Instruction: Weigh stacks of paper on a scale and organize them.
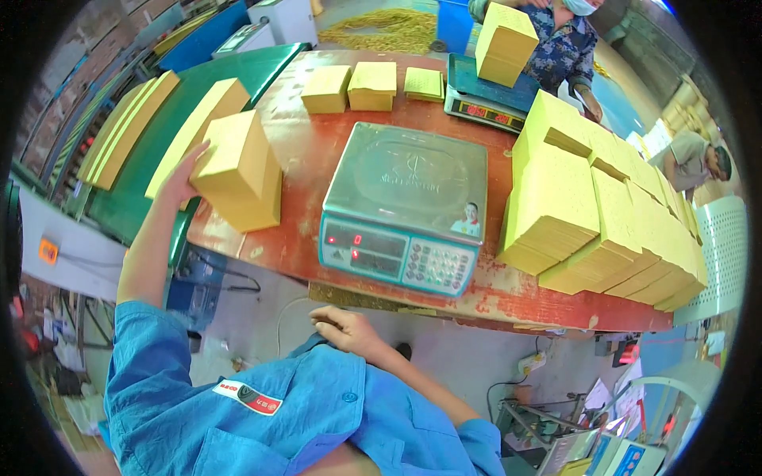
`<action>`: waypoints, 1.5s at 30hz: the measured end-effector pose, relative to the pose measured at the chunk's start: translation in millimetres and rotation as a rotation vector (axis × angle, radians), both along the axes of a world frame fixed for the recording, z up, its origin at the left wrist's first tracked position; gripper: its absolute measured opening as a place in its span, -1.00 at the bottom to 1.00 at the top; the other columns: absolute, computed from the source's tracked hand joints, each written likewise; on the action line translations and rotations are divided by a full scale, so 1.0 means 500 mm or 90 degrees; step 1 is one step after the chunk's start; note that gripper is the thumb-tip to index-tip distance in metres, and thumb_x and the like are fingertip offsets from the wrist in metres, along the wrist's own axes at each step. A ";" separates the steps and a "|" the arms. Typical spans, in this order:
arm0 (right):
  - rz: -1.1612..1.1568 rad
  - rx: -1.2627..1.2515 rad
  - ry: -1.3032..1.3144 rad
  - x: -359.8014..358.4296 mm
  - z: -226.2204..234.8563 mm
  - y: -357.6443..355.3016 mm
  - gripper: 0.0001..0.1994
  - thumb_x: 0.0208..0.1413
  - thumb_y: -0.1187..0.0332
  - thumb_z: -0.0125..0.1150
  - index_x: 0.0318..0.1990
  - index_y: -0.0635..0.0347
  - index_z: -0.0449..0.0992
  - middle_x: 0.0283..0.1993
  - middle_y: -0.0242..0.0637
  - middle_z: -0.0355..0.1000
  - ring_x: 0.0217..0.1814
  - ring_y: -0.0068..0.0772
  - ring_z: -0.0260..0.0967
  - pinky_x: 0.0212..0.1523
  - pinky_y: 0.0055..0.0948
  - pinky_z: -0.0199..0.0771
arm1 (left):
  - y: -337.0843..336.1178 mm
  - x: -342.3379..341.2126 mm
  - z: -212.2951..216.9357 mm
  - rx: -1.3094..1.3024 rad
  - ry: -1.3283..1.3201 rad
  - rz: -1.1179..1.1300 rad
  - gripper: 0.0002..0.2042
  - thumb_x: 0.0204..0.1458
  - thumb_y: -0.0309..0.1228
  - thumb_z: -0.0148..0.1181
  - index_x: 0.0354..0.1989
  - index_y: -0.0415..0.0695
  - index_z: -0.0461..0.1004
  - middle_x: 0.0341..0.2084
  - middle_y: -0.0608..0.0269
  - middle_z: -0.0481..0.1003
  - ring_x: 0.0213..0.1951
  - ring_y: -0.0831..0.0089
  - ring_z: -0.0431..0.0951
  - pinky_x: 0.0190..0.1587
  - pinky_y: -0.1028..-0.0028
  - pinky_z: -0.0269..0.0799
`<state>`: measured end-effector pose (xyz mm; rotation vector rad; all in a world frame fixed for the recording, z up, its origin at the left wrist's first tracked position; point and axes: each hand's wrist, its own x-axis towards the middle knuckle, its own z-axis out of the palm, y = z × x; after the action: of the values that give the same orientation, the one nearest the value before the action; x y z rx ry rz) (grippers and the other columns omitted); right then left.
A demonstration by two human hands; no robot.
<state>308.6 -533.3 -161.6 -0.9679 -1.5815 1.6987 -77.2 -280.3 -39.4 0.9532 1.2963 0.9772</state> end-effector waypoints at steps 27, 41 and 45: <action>-0.338 -0.354 0.255 -0.202 -0.075 0.084 -0.63 0.22 0.30 0.00 0.07 0.39 0.40 -0.05 -0.09 0.46 -0.05 -0.29 0.44 -0.03 -0.37 0.43 | 0.009 0.124 0.005 -0.218 0.020 -0.199 -0.45 0.10 -0.13 0.12 0.15 -0.26 0.26 -0.05 0.10 0.49 -0.08 0.42 0.55 0.01 0.40 0.47; -0.309 -0.332 0.220 -0.199 -0.094 0.072 -0.61 0.21 0.29 0.02 0.11 0.36 0.35 -0.01 -0.11 0.43 0.01 -0.32 0.40 -0.01 -0.36 0.42 | 0.122 0.157 -0.026 -0.230 0.003 -0.291 -0.54 0.09 -0.12 0.14 0.00 -0.25 0.42 -0.15 0.11 0.55 -0.19 0.42 0.59 -0.09 0.43 0.50; -0.280 -0.391 0.268 -0.212 -0.132 0.046 -0.57 0.20 0.20 0.04 0.08 0.38 0.37 0.02 -0.12 0.42 0.04 -0.30 0.38 0.00 -0.34 0.41 | 0.069 0.107 -0.042 -0.251 -0.016 -0.292 -0.53 0.07 -0.10 0.15 -0.01 -0.25 0.42 -0.16 0.10 0.55 -0.22 0.41 0.60 -0.11 0.42 0.52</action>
<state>202.7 -510.3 -227.5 -1.0487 -0.5267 1.9226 -23.5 -245.5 -60.3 0.8695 1.1247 0.3600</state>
